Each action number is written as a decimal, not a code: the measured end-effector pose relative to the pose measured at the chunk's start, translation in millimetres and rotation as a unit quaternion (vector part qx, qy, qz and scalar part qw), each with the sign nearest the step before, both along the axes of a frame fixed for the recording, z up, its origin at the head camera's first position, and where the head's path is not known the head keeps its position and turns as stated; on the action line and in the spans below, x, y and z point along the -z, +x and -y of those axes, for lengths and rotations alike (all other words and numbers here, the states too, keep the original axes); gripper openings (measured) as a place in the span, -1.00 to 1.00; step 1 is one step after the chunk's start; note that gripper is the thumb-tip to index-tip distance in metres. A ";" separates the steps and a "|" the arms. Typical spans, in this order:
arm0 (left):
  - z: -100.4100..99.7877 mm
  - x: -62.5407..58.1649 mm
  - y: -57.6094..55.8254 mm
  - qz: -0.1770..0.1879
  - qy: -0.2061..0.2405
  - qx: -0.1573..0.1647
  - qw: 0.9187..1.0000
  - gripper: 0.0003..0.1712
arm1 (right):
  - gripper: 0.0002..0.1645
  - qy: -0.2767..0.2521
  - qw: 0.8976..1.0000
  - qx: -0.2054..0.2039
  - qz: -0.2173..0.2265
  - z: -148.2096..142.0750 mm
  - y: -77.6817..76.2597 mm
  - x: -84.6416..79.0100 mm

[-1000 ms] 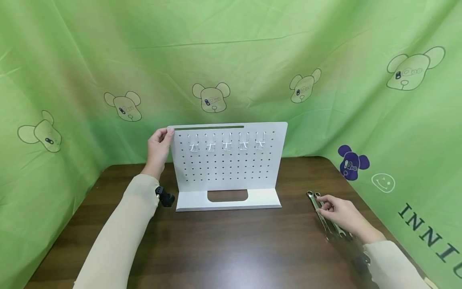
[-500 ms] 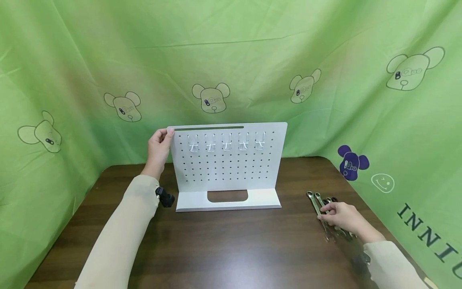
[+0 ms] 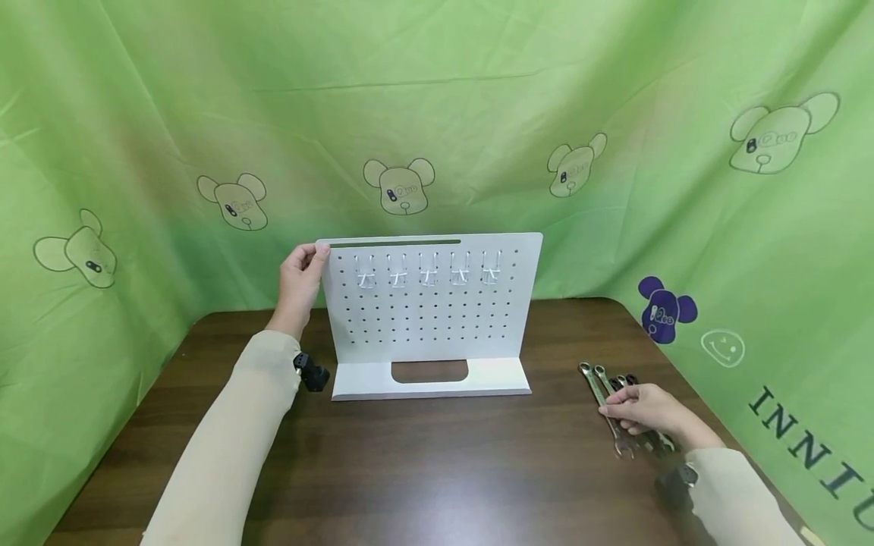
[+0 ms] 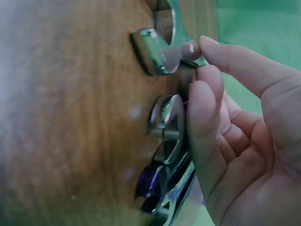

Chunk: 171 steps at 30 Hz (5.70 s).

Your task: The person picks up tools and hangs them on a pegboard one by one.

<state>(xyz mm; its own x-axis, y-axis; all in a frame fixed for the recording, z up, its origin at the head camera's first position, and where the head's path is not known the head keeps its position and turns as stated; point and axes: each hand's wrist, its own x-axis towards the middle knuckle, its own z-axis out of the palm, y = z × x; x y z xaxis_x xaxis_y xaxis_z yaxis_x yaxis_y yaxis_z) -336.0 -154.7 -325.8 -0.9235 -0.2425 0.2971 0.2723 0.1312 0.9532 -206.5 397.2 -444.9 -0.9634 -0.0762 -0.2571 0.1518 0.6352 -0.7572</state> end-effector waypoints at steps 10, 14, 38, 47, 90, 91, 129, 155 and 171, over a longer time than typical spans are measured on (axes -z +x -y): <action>1.3 -0.7 0.3 -0.001 -0.002 -0.002 1.000 -0.47 | -0.74 0.034 0.999 0.007 0.013 8.5 -1.5 -6.7; 1.8 -0.3 0.5 -0.002 -0.004 -0.002 1.000 -0.46 | -0.73 0.041 0.999 0.009 0.017 11.6 -0.9 -8.1; 1.1 -1.3 1.3 -0.001 -0.006 -0.001 1.000 -0.48 | -0.71 0.076 0.997 0.005 0.012 10.4 -3.6 -4.7; 2.5 -2.4 1.5 -0.005 -0.008 -0.001 1.000 -0.49 | -0.74 -0.038 0.999 -0.027 0.027 5.7 -0.1 -5.1; 6.6 -5.1 1.1 0.003 0.005 0.050 0.999 -0.69 | -0.74 -0.111 0.984 -0.133 -0.042 64.2 -7.8 -21.9; 6.4 -5.1 0.9 0.002 0.008 0.050 0.999 -0.71 | -0.73 -0.111 0.983 -0.137 -0.044 66.9 -8.5 -22.1; 3.7 -4.0 -0.4 -0.003 0.023 0.043 0.999 -0.80 | -0.76 -0.180 0.968 -0.159 -0.077 201.6 -43.9 -22.2; 3.3 -4.6 0.8 -0.004 0.020 0.035 0.999 -0.82 | -0.80 -0.179 0.956 -0.197 -0.120 281.6 -48.6 -34.5; 4.3 -5.3 3.1 0.002 0.011 0.038 0.999 -0.72 | -0.68 -0.225 0.951 -0.182 -0.112 312.7 -56.7 -54.1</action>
<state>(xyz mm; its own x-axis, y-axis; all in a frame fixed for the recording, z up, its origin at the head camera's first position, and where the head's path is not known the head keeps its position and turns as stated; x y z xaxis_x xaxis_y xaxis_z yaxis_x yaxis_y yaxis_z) -332.9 -159.0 -320.6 -0.9406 -0.1772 0.2897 0.2778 0.0890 0.9565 -263.2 84.5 -390.8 -0.8785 -0.4694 0.0891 -0.2139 0.2197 -0.9518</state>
